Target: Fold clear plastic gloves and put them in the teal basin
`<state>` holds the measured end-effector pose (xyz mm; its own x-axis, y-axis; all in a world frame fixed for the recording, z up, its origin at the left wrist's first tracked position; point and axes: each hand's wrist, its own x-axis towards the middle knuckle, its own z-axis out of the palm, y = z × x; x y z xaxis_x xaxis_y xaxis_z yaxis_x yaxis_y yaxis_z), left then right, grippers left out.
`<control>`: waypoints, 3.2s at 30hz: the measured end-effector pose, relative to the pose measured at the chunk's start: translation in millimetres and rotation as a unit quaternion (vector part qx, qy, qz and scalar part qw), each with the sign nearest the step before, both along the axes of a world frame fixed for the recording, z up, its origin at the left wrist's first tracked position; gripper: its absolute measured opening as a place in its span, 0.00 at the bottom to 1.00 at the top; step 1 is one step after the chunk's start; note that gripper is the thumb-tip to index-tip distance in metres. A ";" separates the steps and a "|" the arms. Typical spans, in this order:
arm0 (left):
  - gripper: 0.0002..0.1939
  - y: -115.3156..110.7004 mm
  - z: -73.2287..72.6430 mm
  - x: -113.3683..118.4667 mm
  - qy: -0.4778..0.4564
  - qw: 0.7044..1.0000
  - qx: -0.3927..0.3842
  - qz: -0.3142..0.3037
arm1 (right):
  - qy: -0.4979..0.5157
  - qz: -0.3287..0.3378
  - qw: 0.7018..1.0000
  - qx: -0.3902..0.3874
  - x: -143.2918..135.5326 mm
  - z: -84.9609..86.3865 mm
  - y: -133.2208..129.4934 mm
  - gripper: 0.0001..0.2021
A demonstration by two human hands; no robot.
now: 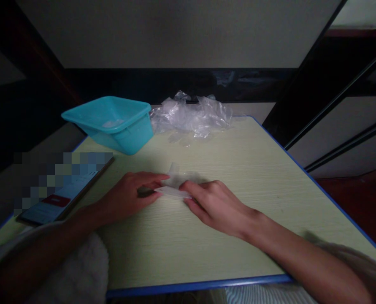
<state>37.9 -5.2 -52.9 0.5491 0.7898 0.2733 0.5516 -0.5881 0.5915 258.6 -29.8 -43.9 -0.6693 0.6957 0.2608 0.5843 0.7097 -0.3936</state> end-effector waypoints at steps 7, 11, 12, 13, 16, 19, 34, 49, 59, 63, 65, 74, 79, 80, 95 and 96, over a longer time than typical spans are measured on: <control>0.29 5.1 2.2 8.4 -0.095 0.979 -0.156 0.088 | 0.232 -0.125 0.928 -0.264 -6.9 -12.2 19.6 0.09; 0.38 5.6 1.4 10.7 -0.117 0.971 -0.176 0.111 | 0.281 -0.144 0.894 -0.318 -10.3 -14.9 27.1 0.13; 0.39 5.5 1.1 11.2 -0.119 0.970 -0.178 0.116 | 0.283 -0.150 0.891 -0.321 -10.8 -14.5 28.1 0.14; 0.40 5.6 0.5 11.7 -0.121 0.969 -0.179 0.120 | 0.285 -0.155 0.889 -0.323 -11.1 -14.0 28.9 0.14; 0.41 6.4 -2.2 13.0 -0.128 0.966 -0.187 0.128 | 0.289 -0.162 0.885 -0.329 -11.0 -13.7 30.6 0.15; 0.40 8.0 -5.5 13.7 -0.142 0.961 -0.196 0.134 | 0.290 -0.163 0.886 -0.322 -10.2 -15.3 32.2 0.16; 0.36 8.6 -9.2 22.8 -0.151 0.950 -0.204 0.182 | 0.265 -0.194 0.924 -0.196 -9.4 -16.8 32.9 0.18; 0.33 13.1 -14.9 25.9 -0.117 0.959 -0.169 0.193 | -0.081 0.011 0.993 0.091 -12.2 -11.2 15.5 0.25; 0.24 3.7 -13.1 25.5 -0.007 0.983 0.057 0.177 | -0.169 0.023 0.982 0.078 -10.7 -19.7 17.4 0.36; 0.23 -3.6 -12.5 26.4 0.076 0.982 0.163 0.063 | -0.159 -0.008 0.984 0.084 -10.5 -21.2 16.8 0.38; 0.26 -5.4 -13.5 27.6 0.121 0.981 0.150 0.028 | -0.156 -0.026 0.984 0.079 -10.8 -21.5 16.3 0.40; 0.29 -6.5 -15.9 27.8 0.248 0.960 0.130 -0.013 | -0.161 -0.026 0.986 0.043 -11.6 -20.2 14.9 0.42; 0.29 -7.9 -18.4 27.1 0.269 0.954 0.135 -0.014 | -0.160 -0.018 0.986 0.029 -10.8 -21.4 15.7 0.42; 0.29 -8.2 -18.9 27.1 0.271 0.953 0.137 -0.015 | -0.164 -0.017 0.986 0.026 -10.8 -21.3 15.8 0.42; 0.32 -9.7 -18.8 28.1 0.299 0.947 0.117 -0.005 | -0.192 -0.020 0.981 -0.005 -9.0 -20.4 15.0 0.43; 0.33 -9.7 -18.5 28.1 0.299 0.947 0.115 -0.006 | -0.191 -0.021 0.981 -0.006 -8.7 -20.4 14.8 0.43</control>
<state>66.0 -14.9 -71.3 0.6681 0.7403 0.0750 0.7406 -0.6713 0.0296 249.9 -14.9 -64.3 -0.6877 0.7259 -0.0118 0.7190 0.6787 -0.1495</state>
